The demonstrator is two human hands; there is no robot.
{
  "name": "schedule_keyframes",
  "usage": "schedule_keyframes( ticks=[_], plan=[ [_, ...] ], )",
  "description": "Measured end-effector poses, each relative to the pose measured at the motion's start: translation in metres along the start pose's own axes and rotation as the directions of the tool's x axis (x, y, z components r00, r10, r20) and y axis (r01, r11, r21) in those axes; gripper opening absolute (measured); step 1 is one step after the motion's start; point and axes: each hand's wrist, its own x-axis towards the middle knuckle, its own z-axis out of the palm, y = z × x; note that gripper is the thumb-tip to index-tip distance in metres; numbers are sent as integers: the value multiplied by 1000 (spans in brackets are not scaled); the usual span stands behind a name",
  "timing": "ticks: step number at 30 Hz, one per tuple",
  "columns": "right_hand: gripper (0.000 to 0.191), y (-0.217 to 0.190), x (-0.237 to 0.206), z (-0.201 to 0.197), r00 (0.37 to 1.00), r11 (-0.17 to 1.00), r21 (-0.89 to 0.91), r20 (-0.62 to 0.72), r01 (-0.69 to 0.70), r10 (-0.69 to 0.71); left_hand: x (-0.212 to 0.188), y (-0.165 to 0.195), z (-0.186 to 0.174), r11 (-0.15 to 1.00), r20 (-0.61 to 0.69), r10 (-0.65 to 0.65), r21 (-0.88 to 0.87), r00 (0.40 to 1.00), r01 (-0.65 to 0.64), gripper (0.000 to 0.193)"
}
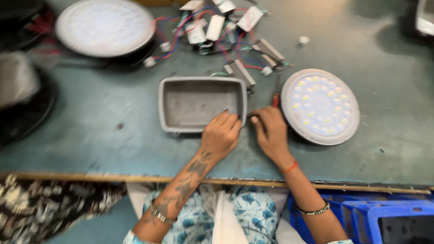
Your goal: The person assembles an LED light fixture by inserting wires through a rectangular metal housing, stripping wire ends with a screwdriver, and placing a power supply inside the housing. The person then connects wires to the power supply and arranges them within the housing.
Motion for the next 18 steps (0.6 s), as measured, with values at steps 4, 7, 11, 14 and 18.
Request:
schedule_keyframes(
  ticks=[4, 7, 11, 14, 18],
  plan=[
    [14, -14, -8, -3, 990, 997, -43, -122, 66, -71, -9, -6, -14, 996, 71, 15, -90, 997, -8, 23],
    [16, -32, -16, -3, 965, 982, -94, -190, 165, -181, -16, -21, -37, 992, 117, 122, -32, 986, -119, 47],
    [14, -72, -61, 15, 915, 928, -8, -165, 372, -368, -41, -57, -76, 992, 18, 116, 40, 993, -116, 67],
    [17, -97, -104, 62, 765, 720, 322, -20, 615, -644, -61, -76, -91, 997, -33, -4, 81, 999, 7, 76],
    [21, -98, -123, 138, 566, 823, 558, 647, 105, -510, -62, -78, -83, 990, -67, -35, 131, 997, 44, 82]
  ],
)
